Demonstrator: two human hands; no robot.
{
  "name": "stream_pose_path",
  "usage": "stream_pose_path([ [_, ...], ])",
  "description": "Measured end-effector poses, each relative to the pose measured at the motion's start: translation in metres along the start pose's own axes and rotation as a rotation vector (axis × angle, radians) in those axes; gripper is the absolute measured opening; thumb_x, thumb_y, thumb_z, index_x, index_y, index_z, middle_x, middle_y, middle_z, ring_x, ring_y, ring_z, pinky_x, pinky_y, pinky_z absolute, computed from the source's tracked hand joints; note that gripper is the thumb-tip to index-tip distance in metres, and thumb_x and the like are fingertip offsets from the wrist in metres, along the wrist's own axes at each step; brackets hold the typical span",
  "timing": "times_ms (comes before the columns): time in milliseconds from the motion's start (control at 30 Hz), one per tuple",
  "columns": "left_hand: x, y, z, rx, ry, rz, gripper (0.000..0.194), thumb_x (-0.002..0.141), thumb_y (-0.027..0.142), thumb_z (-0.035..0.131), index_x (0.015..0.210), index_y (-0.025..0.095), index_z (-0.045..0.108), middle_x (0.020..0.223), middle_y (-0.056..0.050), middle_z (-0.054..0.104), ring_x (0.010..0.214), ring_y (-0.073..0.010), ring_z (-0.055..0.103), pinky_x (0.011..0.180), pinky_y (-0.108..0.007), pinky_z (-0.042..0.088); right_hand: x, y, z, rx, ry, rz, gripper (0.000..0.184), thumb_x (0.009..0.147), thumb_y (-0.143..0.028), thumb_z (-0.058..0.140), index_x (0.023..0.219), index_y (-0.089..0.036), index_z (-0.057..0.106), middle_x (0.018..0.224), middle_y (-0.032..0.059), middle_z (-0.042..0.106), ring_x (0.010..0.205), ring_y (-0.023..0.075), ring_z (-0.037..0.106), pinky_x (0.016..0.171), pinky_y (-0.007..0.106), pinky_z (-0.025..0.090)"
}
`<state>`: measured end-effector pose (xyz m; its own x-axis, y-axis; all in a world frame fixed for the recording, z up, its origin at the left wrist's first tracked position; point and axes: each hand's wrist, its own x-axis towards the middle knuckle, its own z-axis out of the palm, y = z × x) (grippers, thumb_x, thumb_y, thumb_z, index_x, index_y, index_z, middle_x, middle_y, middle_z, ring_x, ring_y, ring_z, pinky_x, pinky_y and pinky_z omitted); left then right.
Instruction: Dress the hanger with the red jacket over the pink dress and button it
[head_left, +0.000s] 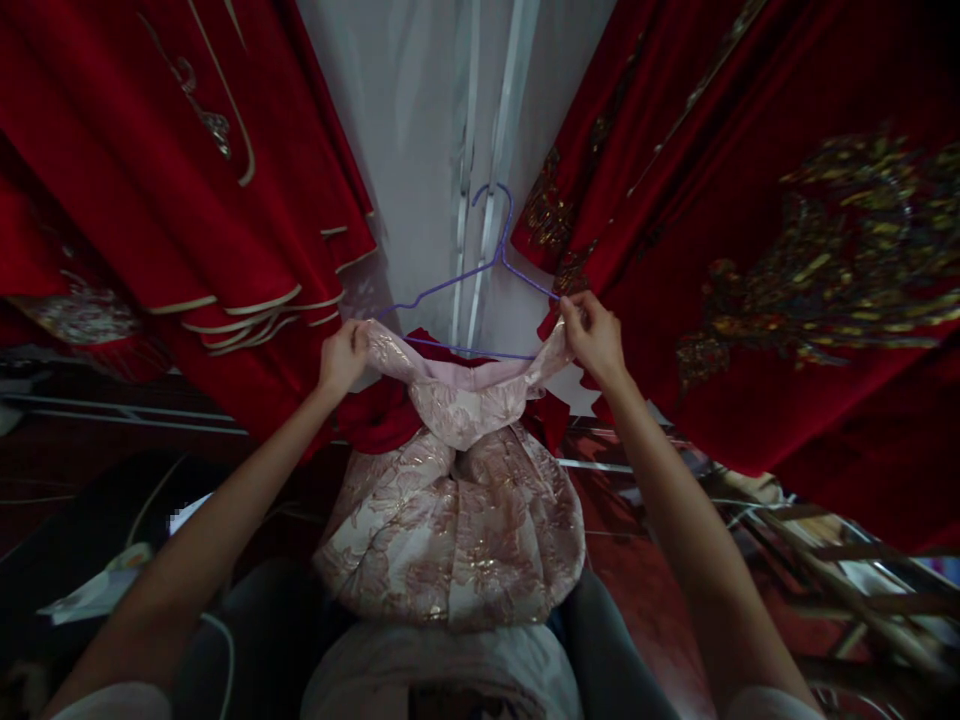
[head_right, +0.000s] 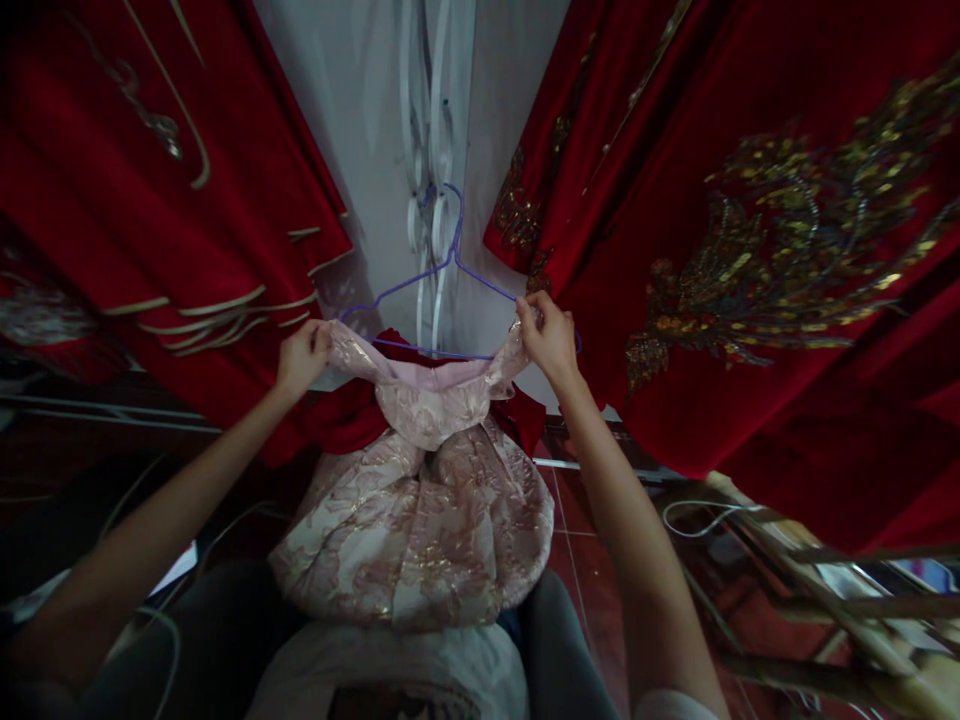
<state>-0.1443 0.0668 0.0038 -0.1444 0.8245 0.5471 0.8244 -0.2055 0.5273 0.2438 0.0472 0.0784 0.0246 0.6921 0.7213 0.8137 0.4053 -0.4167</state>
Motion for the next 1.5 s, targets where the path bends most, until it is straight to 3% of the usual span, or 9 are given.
stream_pose_path([
  [167, 0.009, -0.031, -0.009, 0.060, -0.059, 0.015, 0.037, 0.091, 0.038, 0.036, 0.102, 0.017, 0.064, 0.093, -0.009, 0.071, 0.085, -0.0219, 0.065, 0.072, -0.026, 0.044, 0.002, 0.000, -0.003, 0.005, 0.001, 0.001, 0.037, 0.091, -0.053, 0.040, 0.086, -0.022, 0.059, 0.072, 0.0011, 0.066, 0.065, 0.0181, 0.061, 0.075, 0.031, 0.042],
  [433, 0.008, -0.032, -0.002, 0.072, -0.101, -0.128, 0.032, 0.085, 0.030, 0.041, 0.100, 0.016, 0.067, 0.098, -0.012, 0.071, 0.090, -0.0249, 0.066, 0.073, -0.028, 0.046, 0.002, 0.000, -0.001, 0.041, -0.002, 0.017, 0.034, 0.091, -0.051, 0.042, 0.086, -0.022, 0.059, 0.072, 0.0008, 0.066, 0.064, 0.0172, 0.060, 0.074, 0.030, 0.042],
  [600, 0.011, -0.029, -0.003, -0.079, -0.069, -0.098, 0.030, 0.084, 0.030, 0.042, 0.095, 0.016, 0.067, 0.094, -0.009, 0.072, 0.087, -0.0210, 0.065, 0.075, -0.026, 0.047, 0.002, 0.000, -0.002, 0.051, -0.020, 0.018, 0.035, 0.091, -0.051, 0.042, 0.085, -0.022, 0.059, 0.071, 0.0010, 0.065, 0.062, 0.0169, 0.059, 0.070, 0.028, 0.042],
  [833, 0.034, 0.008, -0.006, -0.298, -0.025, 0.126, 0.034, 0.088, 0.037, 0.042, 0.092, 0.014, 0.066, 0.088, -0.007, 0.070, 0.080, -0.0182, 0.063, 0.074, -0.026, 0.047, 0.002, 0.000, -0.005, 0.054, -0.043, -0.002, 0.039, 0.090, -0.055, 0.041, 0.085, -0.021, 0.060, 0.069, 0.0017, 0.063, 0.063, 0.0176, 0.059, 0.065, 0.027, 0.041],
  [1067, 0.042, 0.059, -0.010, -0.416, -0.155, 0.315, 0.039, 0.087, 0.046, 0.045, 0.093, 0.014, 0.068, 0.092, -0.005, 0.071, 0.085, -0.0185, 0.063, 0.079, -0.026, 0.047, 0.000, -0.001, -0.004, 0.104, -0.089, -0.008, 0.042, 0.090, -0.058, 0.039, 0.084, -0.022, 0.059, 0.067, 0.0013, 0.061, 0.061, 0.0165, 0.057, 0.060, 0.026, 0.040],
  [1200, 0.044, 0.038, -0.002, -0.519, -0.163, 0.205, 0.040, 0.085, 0.051, 0.047, 0.089, 0.015, 0.065, 0.089, -0.006, 0.069, 0.083, -0.0184, 0.062, 0.079, -0.029, 0.049, 0.000, 0.001, -0.004, 0.132, -0.104, -0.004, 0.041, 0.090, -0.057, 0.040, 0.082, -0.021, 0.059, 0.067, 0.0009, 0.060, 0.061, 0.0155, 0.056, 0.060, 0.025, 0.040],
  [1367, 0.028, -0.012, 0.021, -0.646, -0.225, -0.190, 0.039, 0.083, 0.050, 0.039, 0.094, 0.017, 0.056, 0.081, -0.006, 0.064, 0.071, -0.0171, 0.061, 0.072, -0.034, 0.051, 0.001, 0.002, -0.002, 0.124, -0.096, -0.002, 0.040, 0.090, -0.056, 0.041, 0.081, -0.021, 0.059, 0.069, 0.0006, 0.059, 0.062, 0.0154, 0.056, 0.060, 0.025, 0.039],
  [1433, 0.008, -0.025, 0.028, -0.528, -0.304, -0.181, 0.041, 0.074, 0.051, 0.053, 0.097, 0.016, 0.056, 0.088, -0.008, 0.063, 0.080, -0.0202, 0.062, 0.080, -0.039, 0.050, 0.000, 0.002, -0.001, 0.128, -0.097, -0.004, 0.040, 0.090, -0.056, 0.040, 0.081, -0.021, 0.059, 0.070, 0.0008, 0.060, 0.063, 0.0156, 0.056, 0.061, 0.025, 0.039],
  [1500, -0.016, -0.030, 0.034, -0.361, -0.359, -0.014, 0.059, 0.060, 0.050, 0.070, 0.107, 0.017, 0.057, 0.106, -0.012, 0.060, 0.103, -0.0273, 0.058, 0.094, -0.044, 0.044, 0.000, 0.001, -0.001, 0.133, -0.100, -0.001, 0.042, 0.090, -0.057, 0.039, 0.081, -0.021, 0.059, 0.070, 0.0010, 0.060, 0.064, 0.0158, 0.056, 0.063, 0.025, 0.040],
])
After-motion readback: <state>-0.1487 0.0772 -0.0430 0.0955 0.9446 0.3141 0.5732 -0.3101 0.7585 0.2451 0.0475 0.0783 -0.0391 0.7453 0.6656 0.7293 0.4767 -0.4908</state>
